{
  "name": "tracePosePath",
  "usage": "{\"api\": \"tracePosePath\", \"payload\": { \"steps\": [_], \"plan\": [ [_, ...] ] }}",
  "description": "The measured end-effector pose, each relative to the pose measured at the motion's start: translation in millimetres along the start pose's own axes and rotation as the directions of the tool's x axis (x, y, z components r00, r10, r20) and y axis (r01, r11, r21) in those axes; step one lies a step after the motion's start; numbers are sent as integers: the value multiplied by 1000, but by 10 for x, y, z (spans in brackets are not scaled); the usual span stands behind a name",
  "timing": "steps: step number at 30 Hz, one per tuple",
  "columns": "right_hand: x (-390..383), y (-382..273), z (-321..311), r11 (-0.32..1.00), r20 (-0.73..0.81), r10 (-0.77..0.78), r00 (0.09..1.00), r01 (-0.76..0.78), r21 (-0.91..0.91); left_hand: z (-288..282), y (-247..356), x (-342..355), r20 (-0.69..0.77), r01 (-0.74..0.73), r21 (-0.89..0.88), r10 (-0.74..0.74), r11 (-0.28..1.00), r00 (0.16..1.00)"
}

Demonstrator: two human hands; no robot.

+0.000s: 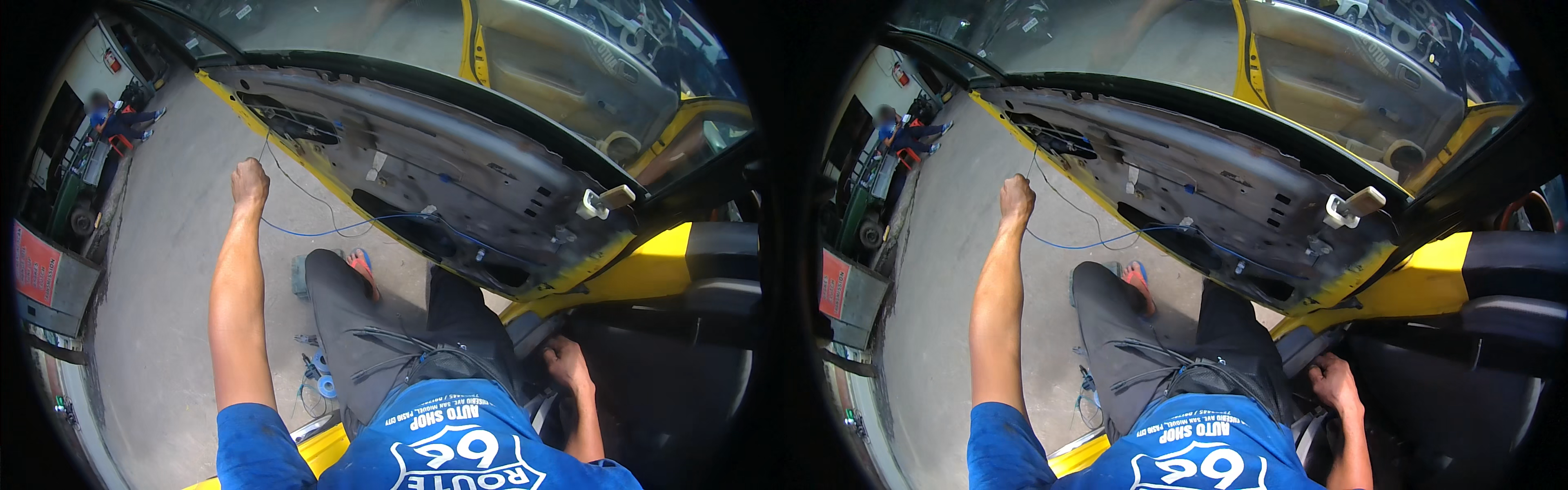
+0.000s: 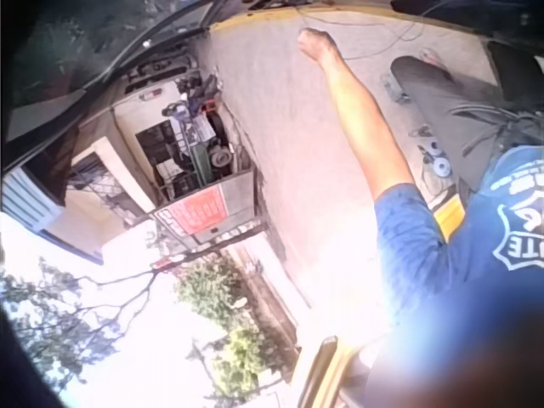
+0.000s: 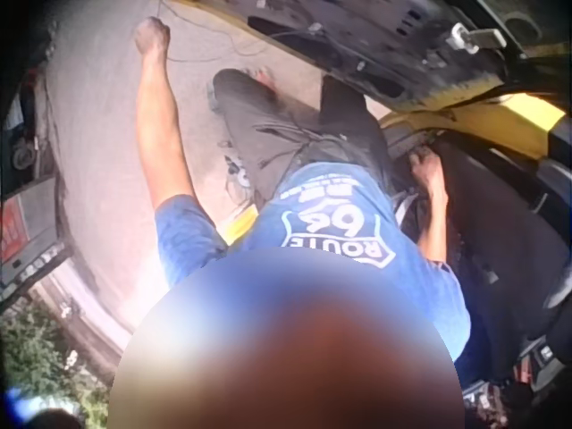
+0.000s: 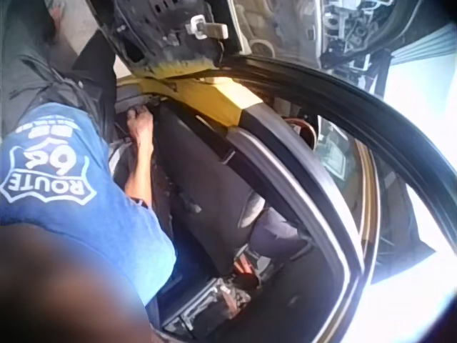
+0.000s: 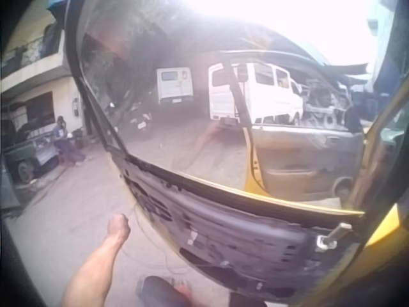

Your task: The person routes and secures wires inside a yellow car door panel. They use electrical tape to wrap wire ends and tuck the wires into the door cavity, then use a screwdriver to fasten a component inside the door.

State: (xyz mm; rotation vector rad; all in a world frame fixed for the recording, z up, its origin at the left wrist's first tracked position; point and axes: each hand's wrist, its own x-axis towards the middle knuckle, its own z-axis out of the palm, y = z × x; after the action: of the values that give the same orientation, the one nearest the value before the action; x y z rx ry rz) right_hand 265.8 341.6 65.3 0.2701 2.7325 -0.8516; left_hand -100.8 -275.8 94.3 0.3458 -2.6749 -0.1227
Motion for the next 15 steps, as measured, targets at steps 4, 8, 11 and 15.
{"api": "tracePosePath", "payload": {
  "steps": [4,8,11,15],
  "plan": [
    [-84,116,8,998,-40,55,998,-55,6,61,89,24,57,96,-76,-92,992,994],
    [-47,102,-20,999,-18,35,999,-35,19,102,114,116,341,341,-410,-205,846,918],
    [19,77,-48,1000,-2,5,1000,-5,19,175,86,116,438,476,-610,-231,634,869],
    [162,49,-66,1000,29,-12,999,13,-26,337,-49,38,524,589,-729,-271,349,808]
  ]
}}
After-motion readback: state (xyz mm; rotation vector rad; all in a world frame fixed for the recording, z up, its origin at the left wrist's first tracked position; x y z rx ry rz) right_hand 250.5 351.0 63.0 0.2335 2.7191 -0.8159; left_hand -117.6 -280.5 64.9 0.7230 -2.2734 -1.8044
